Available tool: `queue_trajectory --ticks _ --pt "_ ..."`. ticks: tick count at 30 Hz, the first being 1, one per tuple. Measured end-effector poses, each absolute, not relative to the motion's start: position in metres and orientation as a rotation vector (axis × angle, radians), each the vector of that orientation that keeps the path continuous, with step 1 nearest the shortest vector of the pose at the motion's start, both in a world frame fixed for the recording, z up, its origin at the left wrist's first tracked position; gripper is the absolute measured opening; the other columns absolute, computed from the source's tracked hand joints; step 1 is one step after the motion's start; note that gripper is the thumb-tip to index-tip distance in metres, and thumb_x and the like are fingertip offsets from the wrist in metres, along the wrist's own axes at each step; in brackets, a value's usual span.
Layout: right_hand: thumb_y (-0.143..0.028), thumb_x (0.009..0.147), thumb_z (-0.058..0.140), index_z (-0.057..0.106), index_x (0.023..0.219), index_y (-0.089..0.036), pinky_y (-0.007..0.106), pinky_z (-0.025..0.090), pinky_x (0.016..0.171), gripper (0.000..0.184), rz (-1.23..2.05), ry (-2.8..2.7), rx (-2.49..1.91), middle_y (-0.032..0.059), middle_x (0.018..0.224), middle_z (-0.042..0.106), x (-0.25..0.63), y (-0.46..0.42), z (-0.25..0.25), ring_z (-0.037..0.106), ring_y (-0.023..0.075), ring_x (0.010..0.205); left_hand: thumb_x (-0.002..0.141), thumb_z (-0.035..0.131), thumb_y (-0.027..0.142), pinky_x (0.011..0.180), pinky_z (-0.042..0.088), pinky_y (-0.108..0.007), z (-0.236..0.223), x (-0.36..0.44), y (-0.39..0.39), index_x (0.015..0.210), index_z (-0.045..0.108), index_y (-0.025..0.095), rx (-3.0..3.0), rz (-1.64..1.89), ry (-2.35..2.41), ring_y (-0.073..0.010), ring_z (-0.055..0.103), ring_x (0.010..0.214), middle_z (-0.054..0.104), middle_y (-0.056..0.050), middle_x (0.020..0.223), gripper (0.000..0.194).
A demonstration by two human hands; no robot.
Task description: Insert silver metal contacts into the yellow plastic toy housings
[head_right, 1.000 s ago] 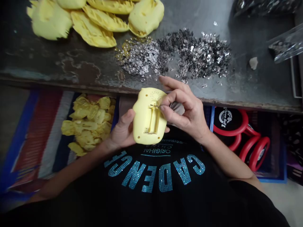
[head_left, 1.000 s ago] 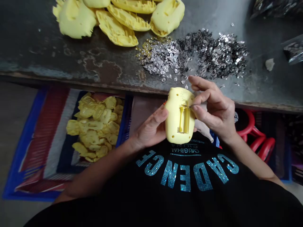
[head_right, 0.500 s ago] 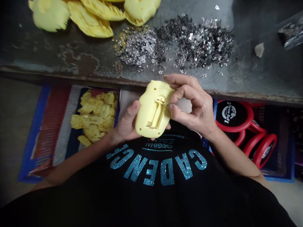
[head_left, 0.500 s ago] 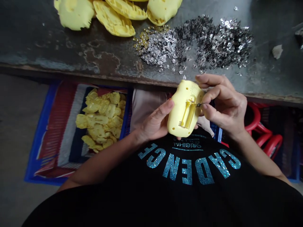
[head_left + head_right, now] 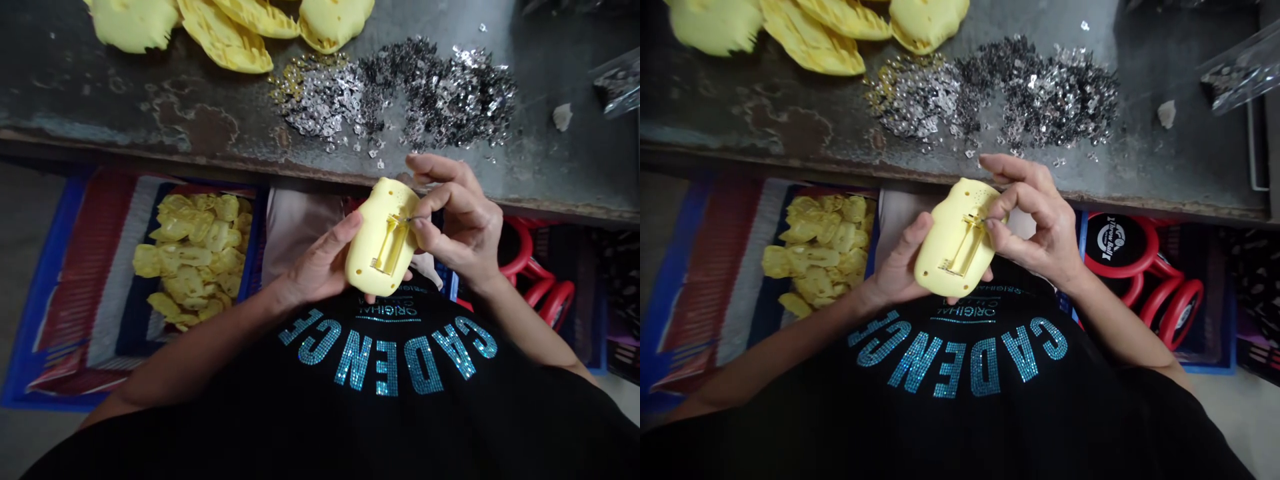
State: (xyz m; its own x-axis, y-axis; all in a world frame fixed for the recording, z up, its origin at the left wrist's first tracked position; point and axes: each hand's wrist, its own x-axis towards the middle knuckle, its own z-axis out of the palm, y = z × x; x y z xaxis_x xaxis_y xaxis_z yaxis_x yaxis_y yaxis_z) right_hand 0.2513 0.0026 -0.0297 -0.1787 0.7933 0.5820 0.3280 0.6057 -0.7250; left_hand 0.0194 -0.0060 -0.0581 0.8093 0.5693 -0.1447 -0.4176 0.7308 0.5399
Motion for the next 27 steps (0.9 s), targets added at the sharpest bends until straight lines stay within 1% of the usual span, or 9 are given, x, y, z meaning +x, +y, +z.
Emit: queue_trajectory --ticks 3,5,9,12,14,17,21,24,27 --pt "-0.032 0.101 0.080 0.077 0.096 -0.024 0.052 0.073 0.111 0.011 0.537 -1.774 -0.900 0.0089 0.147 0.082 0.252 0.003 -0.029 0.079 0.0287 0.135 0.105 0.077 0.069 0.051 0.069 -0.027 -0.058 0.018 -0.006 0.148 0.063 0.022 0.505 0.559 0.320 -0.0325 0.091 0.092 0.086 -0.010 0.114 0.066" --pt "-0.032 0.102 0.080 0.077 0.096 -0.025 0.053 0.073 0.111 0.009 0.549 -1.781 -0.899 0.0083 0.148 0.082 0.252 0.003 -0.027 0.079 0.0287 0.135 0.106 0.075 0.072 0.052 0.070 -0.027 -0.059 0.018 -0.006 0.146 0.064 0.022 0.503 0.561 0.325 -0.0328 0.091 0.092 0.086 -0.009 0.113 0.065" --pt "-0.030 0.104 0.079 0.077 0.097 -0.028 0.056 0.072 0.115 0.007 0.571 -1.788 -0.904 0.0080 0.150 0.082 0.251 0.003 -0.022 0.078 0.0302 0.138 0.107 0.070 0.076 0.053 0.070 -0.028 -0.060 0.018 -0.007 0.150 0.063 0.024 0.493 0.556 0.332 -0.0334 0.091 0.092 0.087 -0.009 0.112 0.068" --pt "-0.030 0.105 0.079 0.078 0.098 -0.033 0.057 0.072 0.117 0.008 0.579 -1.812 -0.939 0.0048 0.153 0.081 0.251 0.004 -0.020 0.077 0.0315 0.140 0.107 0.071 0.077 0.053 0.071 -0.028 -0.060 0.019 -0.007 0.155 0.060 0.024 0.480 0.544 0.331 -0.0339 0.091 0.092 0.086 -0.009 0.112 0.073" --pt "-0.030 0.105 0.078 0.078 0.099 -0.035 0.059 0.072 0.115 0.008 0.566 -1.830 -0.960 0.0024 0.154 0.081 0.250 0.005 -0.020 0.077 0.0326 0.139 0.107 0.072 0.076 0.053 0.071 -0.028 -0.060 0.020 -0.006 0.154 0.060 0.023 0.475 0.544 0.323 -0.0338 0.092 0.093 0.086 -0.009 0.113 0.072" --pt "-0.027 0.102 0.079 0.076 0.098 -0.031 0.059 0.073 0.112 0.007 0.534 -1.850 -0.954 0.0035 0.152 0.082 0.250 0.006 -0.022 0.079 0.0326 0.136 0.106 0.076 0.074 0.053 0.071 -0.028 -0.060 0.021 -0.006 0.148 0.062 0.024 0.475 0.556 0.309 -0.0327 0.092 0.090 0.087 -0.009 0.113 0.067" --pt "-0.024 0.101 0.078 0.074 0.099 -0.026 0.058 0.072 0.108 0.005 0.476 -1.894 -0.911 0.0076 0.150 0.080 0.251 0.006 -0.022 0.079 0.0317 0.132 0.106 0.075 0.075 0.054 0.072 -0.030 -0.058 0.022 -0.005 0.163 0.056 0.023 0.502 0.549 0.321 -0.0323 0.091 0.086 0.087 -0.009 0.109 0.079" --pt "-0.021 0.102 0.078 0.075 0.102 -0.028 0.059 0.071 0.108 0.008 0.440 -1.938 -0.930 0.0079 0.152 0.079 0.253 0.005 -0.019 0.078 0.0324 0.131 0.105 0.076 0.074 0.053 0.072 -0.032 -0.057 0.023 -0.004 0.172 0.048 0.024 0.524 0.539 0.318 -0.0326 0.091 0.085 0.087 -0.010 0.112 0.088" --pt "-0.022 0.105 0.079 0.078 0.104 -0.031 0.059 0.071 0.107 0.009 0.387 -1.996 -0.987 0.0067 0.151 0.081 0.255 0.002 -0.014 0.079 0.0321 0.126 0.107 0.074 0.075 0.053 0.072 -0.032 -0.059 0.023 -0.003 0.169 0.052 0.025 0.519 0.556 0.301 -0.0334 0.091 0.089 0.087 -0.011 0.118 0.083"
